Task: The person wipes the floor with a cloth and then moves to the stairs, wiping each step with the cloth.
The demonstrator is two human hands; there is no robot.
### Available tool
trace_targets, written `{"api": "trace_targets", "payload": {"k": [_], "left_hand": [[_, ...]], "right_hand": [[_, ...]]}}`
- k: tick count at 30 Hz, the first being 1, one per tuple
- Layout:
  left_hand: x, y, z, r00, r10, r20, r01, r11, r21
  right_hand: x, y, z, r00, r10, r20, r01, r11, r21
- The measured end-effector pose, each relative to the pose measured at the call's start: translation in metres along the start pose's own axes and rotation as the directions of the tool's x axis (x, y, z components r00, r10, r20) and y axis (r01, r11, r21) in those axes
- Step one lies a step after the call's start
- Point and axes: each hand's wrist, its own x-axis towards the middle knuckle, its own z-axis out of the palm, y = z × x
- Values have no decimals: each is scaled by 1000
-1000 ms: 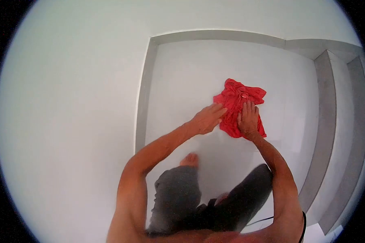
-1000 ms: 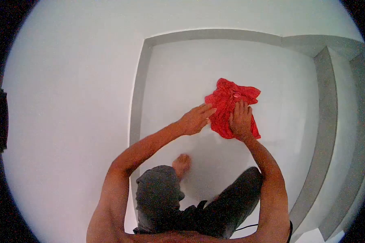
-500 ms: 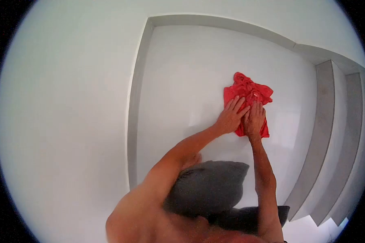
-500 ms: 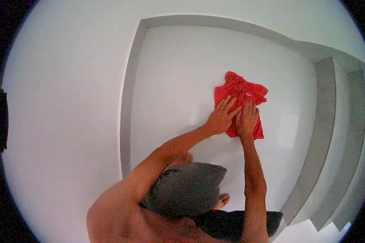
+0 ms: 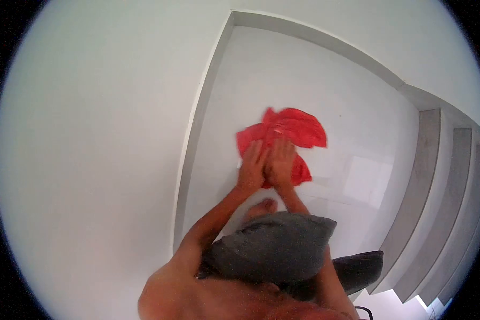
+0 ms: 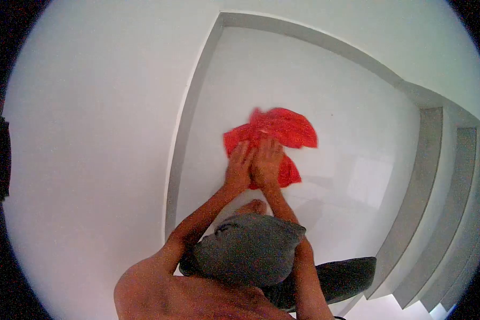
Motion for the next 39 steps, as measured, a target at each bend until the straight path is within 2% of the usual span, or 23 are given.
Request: {"api": "trace_targets", "payload": {"k": [2, 4, 5, 6, 10, 11, 12, 13, 14, 15, 16, 19, 22, 24, 26, 28, 29, 31, 32, 35, 36, 37, 39], "left_hand": [[-22, 5, 16, 992, -55, -115, 57, 998, 11], [-41, 32, 31, 985, -62, -160, 74, 995, 68], [-58, 32, 35, 985, -48, -163, 58, 997, 55], [-56, 55, 44, 987, -41, -153, 50, 997, 52], [-64, 153, 132, 979, -114, -169, 112, 993, -21], [-63, 182, 155, 974, -137, -179, 132, 990, -39], [-62, 140, 114, 984, -98, -146, 78, 987, -140], [-54, 101, 80, 979, -134, -152, 108, 979, -172], [-39, 66, 35, 967, -189, -169, 161, 973, -166], [-24, 55, -8, 960, -220, -173, 193, 968, -159], [-18, 62, -15, 958, -226, -177, 201, 968, -148], [-14, 62, -3, 948, -244, -203, 243, 970, -30], [-18, 52, 5, 942, -177, -284, 187, 982, 8], [-16, 47, 14, 953, -182, -241, 152, 979, -138], [-6, 49, 19, 983, -83, -165, 56, 986, -159], [17, 46, 32, 989, 138, -45, -141, 987, -74], [40, 56, 30, 979, 202, 12, -198, 971, -137], [81, 84, 44, 929, 339, 147, -307, 930, -202], [102, 101, 51, 890, 404, 209, -355, 905, -236], [144, 157, 72, 776, 603, 185, -513, 774, -371], [161, 171, 81, 746, 641, 178, -547, 744, -384], [175, 185, 90, 719, 674, 170, -578, 715, -393], [194, 210, 105, 697, 701, 147, -607, 687, -398]], "right_hand": [[-10, 1, 1, 995, -94, 11, 94, 995, 28], [-31, 14, -17, 974, -193, -117, 194, 981, -9], [-46, 12, -21, 978, -198, -71, 197, 980, -27], [-48, 34, -49, 981, -193, -18, 193, 981, -26], [-91, 143, -114, 963, -171, 207, 164, 985, 49], [-98, 173, -129, 940, -152, 304, 151, 988, 27], [-75, 112, -129, 921, -23, 390, 63, 994, -89], [-38, 64, -115, 873, 10, 488, 58, 991, -123], [13, 11, -109, 913, -53, 405, 101, 990, -99], [50, -26, -113, 948, -90, 305, 120, 990, -80], [59, -25, -115, 977, -110, 181, 124, 990, -68], [83, -26, -87, 970, -126, 207, 132, 991, -13], [70, -27, -65, 947, -139, 291, 178, 978, -113], [42, -16, -49, 975, -141, 170, 149, 988, -40], [21, 2, -68, 995, -65, 78, 65, 998, 10], [8, 37, -89, 995, 99, 17, -99, 995, -22], [5, 56, -95, 984, 177, -17, -178, 983, -41], [-3, 94, -111, 920, 366, -138, -375, 926, -49], [-7, 111, -119, 859, 467, -210, -483, 875, -30], [-25, 148, -139, 598, 698, -394, -743, 667, 56], [-28, 158, -145, 507, 757, -411, -830, 558, 5], [-25, 167, -156, 401, 826, -396, -891, 452, 39], [-18, 198, -161, 372, 814, -446, -912, 411, -10]]}}
